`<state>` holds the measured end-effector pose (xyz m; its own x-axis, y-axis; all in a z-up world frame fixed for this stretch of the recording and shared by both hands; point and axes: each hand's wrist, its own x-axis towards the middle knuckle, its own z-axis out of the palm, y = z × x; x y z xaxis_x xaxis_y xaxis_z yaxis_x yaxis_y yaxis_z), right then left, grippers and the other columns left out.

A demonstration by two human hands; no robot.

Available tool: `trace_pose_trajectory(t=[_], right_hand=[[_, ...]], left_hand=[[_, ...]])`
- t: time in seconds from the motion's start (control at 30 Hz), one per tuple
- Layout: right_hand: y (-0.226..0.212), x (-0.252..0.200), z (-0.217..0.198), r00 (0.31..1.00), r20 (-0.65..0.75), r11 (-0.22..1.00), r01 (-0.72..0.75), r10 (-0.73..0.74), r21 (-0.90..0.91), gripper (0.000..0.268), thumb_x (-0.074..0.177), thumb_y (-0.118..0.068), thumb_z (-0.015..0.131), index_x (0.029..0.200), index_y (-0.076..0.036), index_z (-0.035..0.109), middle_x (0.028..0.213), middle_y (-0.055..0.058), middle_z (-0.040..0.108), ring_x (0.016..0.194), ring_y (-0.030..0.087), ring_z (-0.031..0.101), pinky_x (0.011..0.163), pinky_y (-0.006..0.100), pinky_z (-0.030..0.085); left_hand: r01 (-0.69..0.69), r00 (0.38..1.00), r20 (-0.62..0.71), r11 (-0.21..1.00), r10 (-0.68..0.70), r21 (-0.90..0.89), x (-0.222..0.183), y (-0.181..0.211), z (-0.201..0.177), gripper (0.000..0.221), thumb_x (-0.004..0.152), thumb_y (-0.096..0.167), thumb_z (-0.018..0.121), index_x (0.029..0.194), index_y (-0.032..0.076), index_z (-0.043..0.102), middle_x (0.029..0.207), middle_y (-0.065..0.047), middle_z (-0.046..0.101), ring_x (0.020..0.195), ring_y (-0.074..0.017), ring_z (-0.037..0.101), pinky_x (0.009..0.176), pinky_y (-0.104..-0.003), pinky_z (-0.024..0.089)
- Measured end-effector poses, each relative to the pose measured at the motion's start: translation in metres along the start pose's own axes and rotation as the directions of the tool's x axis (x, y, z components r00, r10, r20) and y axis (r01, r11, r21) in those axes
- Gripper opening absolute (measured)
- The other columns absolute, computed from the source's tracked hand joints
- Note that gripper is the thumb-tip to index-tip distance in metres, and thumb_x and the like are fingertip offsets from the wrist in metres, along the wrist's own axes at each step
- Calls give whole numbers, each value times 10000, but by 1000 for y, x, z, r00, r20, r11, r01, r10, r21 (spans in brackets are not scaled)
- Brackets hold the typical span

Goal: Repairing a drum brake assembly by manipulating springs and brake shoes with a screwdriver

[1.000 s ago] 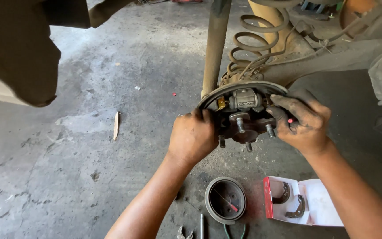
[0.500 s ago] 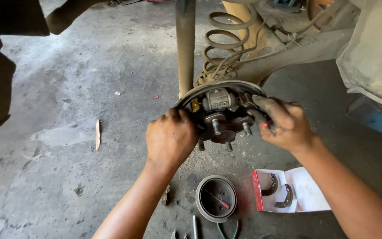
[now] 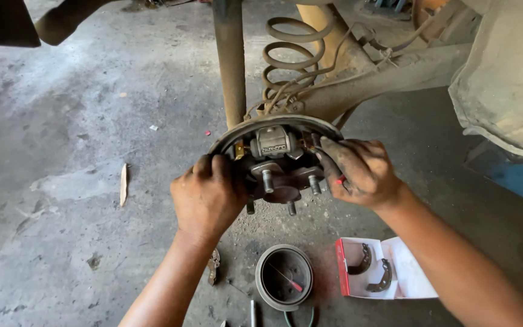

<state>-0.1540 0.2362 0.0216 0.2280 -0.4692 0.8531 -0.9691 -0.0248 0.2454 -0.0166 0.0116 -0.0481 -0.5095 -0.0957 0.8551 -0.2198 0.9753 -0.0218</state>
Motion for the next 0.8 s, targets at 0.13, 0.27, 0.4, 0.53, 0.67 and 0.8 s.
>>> trace_pose_trajectory(t=[0.13, 0.27, 0.4, 0.53, 0.67, 0.8], right_hand=[[4, -7, 9, 988, -140, 998, 54, -58, -32, 143, 826, 67, 713, 947, 132, 752, 700, 207, 679, 515, 379, 663, 503, 431, 571], [4, -8, 6, 992, -108, 997, 67, -69, -27, 112, 813, 95, 733, 914, 144, 733, 677, 223, 647, 508, 395, 649, 490, 442, 557], [4, -4, 6, 994, -88, 998, 61, -61, -10, 109, 825, 89, 732, 908, 160, 724, 668, 233, 640, 504, 399, 649, 490, 438, 560], [3, 5, 2, 998, -59, 998, 14, -11, 59, 102, 843, 95, 730, 909, 172, 717, 662, 240, 625, 519, 421, 649, 485, 467, 544], [-11, 3, -8, 968, -14, 960, -248, 252, 131, 150, 869, 25, 769, 981, 120, 737, 734, 206, 691, 612, 387, 699, 553, 452, 560], [-54, -33, 2, 753, -215, 776, -629, 623, 44, 142, 924, -115, 799, 938, 20, 755, 750, 166, 699, 682, 327, 715, 658, 413, 547]], left_hand=[[41, 997, -62, 999, -41, -14, -1, 3, 2, 329, 652, 317, 717, 854, 78, 617, 672, -81, 566, 463, -309, 628, 455, -406, 537], [70, 991, -111, 998, -69, 1, -12, 8, 14, 322, 708, 345, 716, 869, 98, 587, 689, -61, 546, 467, -290, 621, 461, -380, 537], [92, 990, -110, 995, -86, 45, -14, 10, 16, 346, 662, 348, 704, 873, 102, 585, 701, -52, 529, 475, -276, 617, 469, -372, 541], [106, 992, -72, 994, -105, 14, -11, 8, 13, 356, 689, 414, 717, 851, 134, 569, 695, -50, 543, 474, -286, 626, 471, -371, 542], [110, 993, -42, 994, -111, -21, -7, 7, 6, 433, 621, 421, 731, 868, 101, 577, 689, -71, 560, 468, -309, 643, 462, -407, 548], [164, 986, 2, 977, -165, -139, -6, 11, -1, 438, 626, 400, 729, 866, 76, 558, 702, -107, 589, 478, -372, 655, 453, -465, 539]])
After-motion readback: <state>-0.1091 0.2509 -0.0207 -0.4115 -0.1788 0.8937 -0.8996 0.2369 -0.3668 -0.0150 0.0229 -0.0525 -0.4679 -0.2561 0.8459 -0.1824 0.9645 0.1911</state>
